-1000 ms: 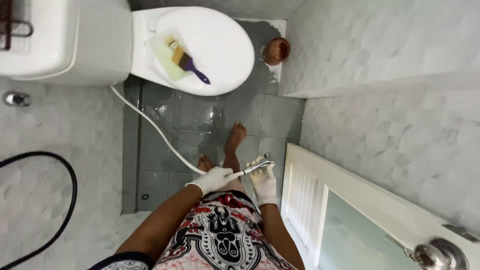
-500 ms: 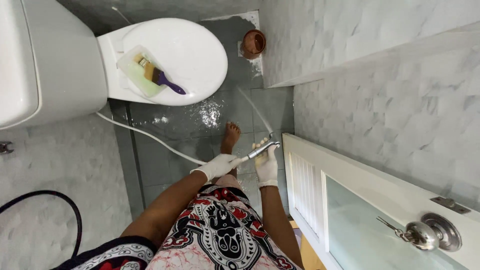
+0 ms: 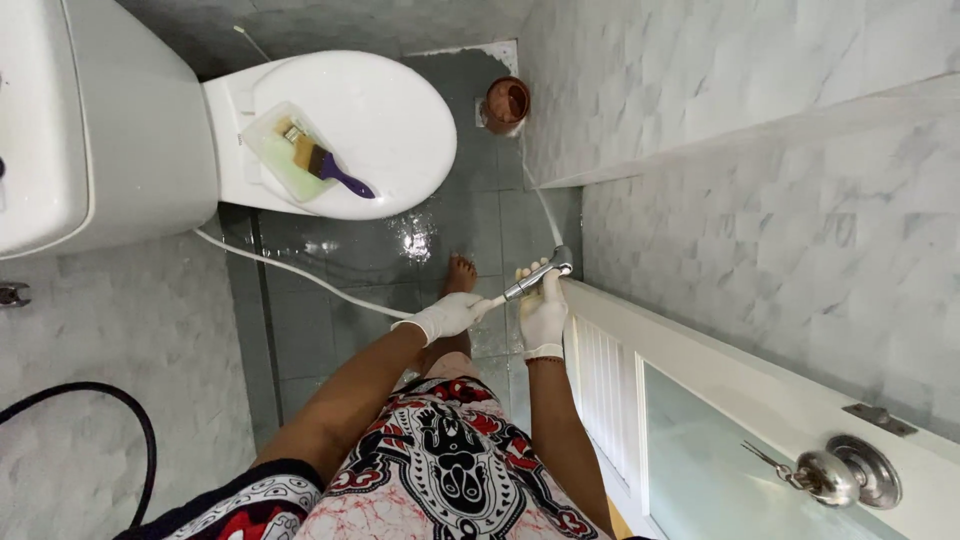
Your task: The person attaches a wire rack to a shower pole, then places a toothbrush holder and a soap bottle onto it. Finally, they use a bidet sprayer to spray water onto the floor and the toilet.
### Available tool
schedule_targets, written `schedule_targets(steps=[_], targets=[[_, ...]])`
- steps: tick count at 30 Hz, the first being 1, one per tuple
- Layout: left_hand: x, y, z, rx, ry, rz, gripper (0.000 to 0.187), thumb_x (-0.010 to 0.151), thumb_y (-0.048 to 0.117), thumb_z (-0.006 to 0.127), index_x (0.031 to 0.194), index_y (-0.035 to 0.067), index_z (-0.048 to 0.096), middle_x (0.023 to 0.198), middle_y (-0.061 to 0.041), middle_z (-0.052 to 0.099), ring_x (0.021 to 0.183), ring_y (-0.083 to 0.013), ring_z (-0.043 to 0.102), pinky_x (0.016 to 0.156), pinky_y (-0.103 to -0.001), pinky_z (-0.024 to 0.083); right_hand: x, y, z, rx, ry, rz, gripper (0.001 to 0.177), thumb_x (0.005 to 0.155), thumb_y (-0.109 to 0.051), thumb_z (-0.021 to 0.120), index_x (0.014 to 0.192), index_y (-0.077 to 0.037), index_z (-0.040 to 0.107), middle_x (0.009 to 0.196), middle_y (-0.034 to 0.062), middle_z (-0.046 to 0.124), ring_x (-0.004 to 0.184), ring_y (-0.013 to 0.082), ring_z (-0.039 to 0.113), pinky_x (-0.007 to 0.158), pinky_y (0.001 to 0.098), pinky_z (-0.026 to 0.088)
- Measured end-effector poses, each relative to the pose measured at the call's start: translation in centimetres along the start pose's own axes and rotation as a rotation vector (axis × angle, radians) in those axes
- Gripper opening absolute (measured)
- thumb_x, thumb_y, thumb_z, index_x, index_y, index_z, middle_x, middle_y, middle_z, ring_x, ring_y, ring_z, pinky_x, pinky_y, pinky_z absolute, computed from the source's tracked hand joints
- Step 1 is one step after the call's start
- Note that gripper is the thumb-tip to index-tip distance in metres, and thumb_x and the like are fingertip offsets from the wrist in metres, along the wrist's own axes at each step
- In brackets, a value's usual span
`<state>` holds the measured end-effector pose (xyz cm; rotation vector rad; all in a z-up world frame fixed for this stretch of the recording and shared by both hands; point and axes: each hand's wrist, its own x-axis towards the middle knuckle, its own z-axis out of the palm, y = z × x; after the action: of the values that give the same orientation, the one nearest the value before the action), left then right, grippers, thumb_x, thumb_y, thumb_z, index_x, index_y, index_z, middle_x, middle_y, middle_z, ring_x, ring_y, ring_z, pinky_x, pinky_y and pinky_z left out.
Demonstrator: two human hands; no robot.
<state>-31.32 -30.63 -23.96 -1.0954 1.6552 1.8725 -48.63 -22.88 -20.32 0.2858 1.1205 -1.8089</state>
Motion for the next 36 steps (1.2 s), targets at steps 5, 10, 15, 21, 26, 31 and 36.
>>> schedule_targets(steps=[5,10,15,21,26,31,36], targets=[[-0.7,2.1,-0.5,-0.029,0.043,0.013,0.051,0.110,0.051,0.045,0.088,0.007,0.063,0.079,-0.008,0.055,0.076,-0.0233,0.051,0.078,-0.041,0.046,0.8,-1.2,0.8,-0.022,-0.047,-0.008,0.037,0.109,-0.029,0.059,0.132,0.000,0.059,0.120,0.0106,0.062,0.111,0.0254,0.063,0.111,0.0461,0.051],[-1.2,2.7,-0.5,0.016,0.053,0.042,0.051,0.109,0.052,0.043,0.087,0.009,0.062,0.081,-0.007,0.060,0.078,-0.0235,0.056,0.080,-0.039,0.048,1.5,-1.2,0.5,-0.033,-0.061,-0.017,0.039,0.110,-0.032,0.060,0.132,0.000,0.059,0.119,0.0105,0.063,0.109,0.0240,0.063,0.112,0.0470,0.050],[-1.9,1.7,0.2,0.059,0.055,-0.002,0.055,0.110,0.053,0.043,0.091,0.007,0.066,0.084,-0.008,0.062,0.081,-0.0235,0.058,0.083,-0.040,0.048,0.9,0.0,-1.0,-0.028,-0.043,0.043,0.039,0.108,-0.033,0.061,0.131,-0.002,0.060,0.115,0.0091,0.063,0.106,0.0235,0.063,0.113,0.0479,0.050],[-2.1,0.1,1.6,-0.006,0.079,0.008,0.053,0.110,0.051,0.045,0.098,0.006,0.070,0.086,-0.011,0.064,0.083,-0.0250,0.058,0.083,-0.041,0.049,-0.4,-0.2,-0.5,-0.049,-0.039,0.066,0.039,0.108,-0.034,0.061,0.130,-0.002,0.060,0.115,0.0085,0.063,0.106,0.0232,0.063,0.113,0.0472,0.050],[-4.2,-0.7,2.4,-0.008,0.146,0.029,0.048,0.111,0.045,0.045,0.101,0.005,0.069,0.088,-0.011,0.066,0.084,-0.0249,0.061,0.082,-0.039,0.051,-0.6,0.9,0.3,-0.079,-0.127,0.106,0.042,0.109,-0.035,0.061,0.132,0.000,0.060,0.114,0.0091,0.062,0.106,0.0225,0.062,0.113,0.0455,0.050],[-5.5,-0.4,1.7,-0.084,0.302,0.075,0.041,0.110,0.039,0.049,0.101,0.003,0.066,0.090,-0.012,0.067,0.084,-0.0253,0.062,0.084,-0.037,0.050,0.5,1.0,3.4,-0.022,-0.145,0.225,0.044,0.106,-0.036,0.061,0.130,0.001,0.061,0.114,0.0091,0.060,0.100,0.0199,0.061,0.106,0.0445,0.053],[-6.7,4.2,-1.8,-0.153,0.386,0.088,0.041,0.110,0.038,0.049,0.098,0.003,0.067,0.085,-0.014,0.066,0.081,-0.0272,0.061,0.080,-0.041,0.052,4.4,-0.3,7.5,0.010,-0.215,0.269,0.042,0.107,-0.036,0.062,0.129,0.001,0.061,0.114,0.0093,0.060,0.098,0.0205,0.061,0.104,0.0440,0.054]])
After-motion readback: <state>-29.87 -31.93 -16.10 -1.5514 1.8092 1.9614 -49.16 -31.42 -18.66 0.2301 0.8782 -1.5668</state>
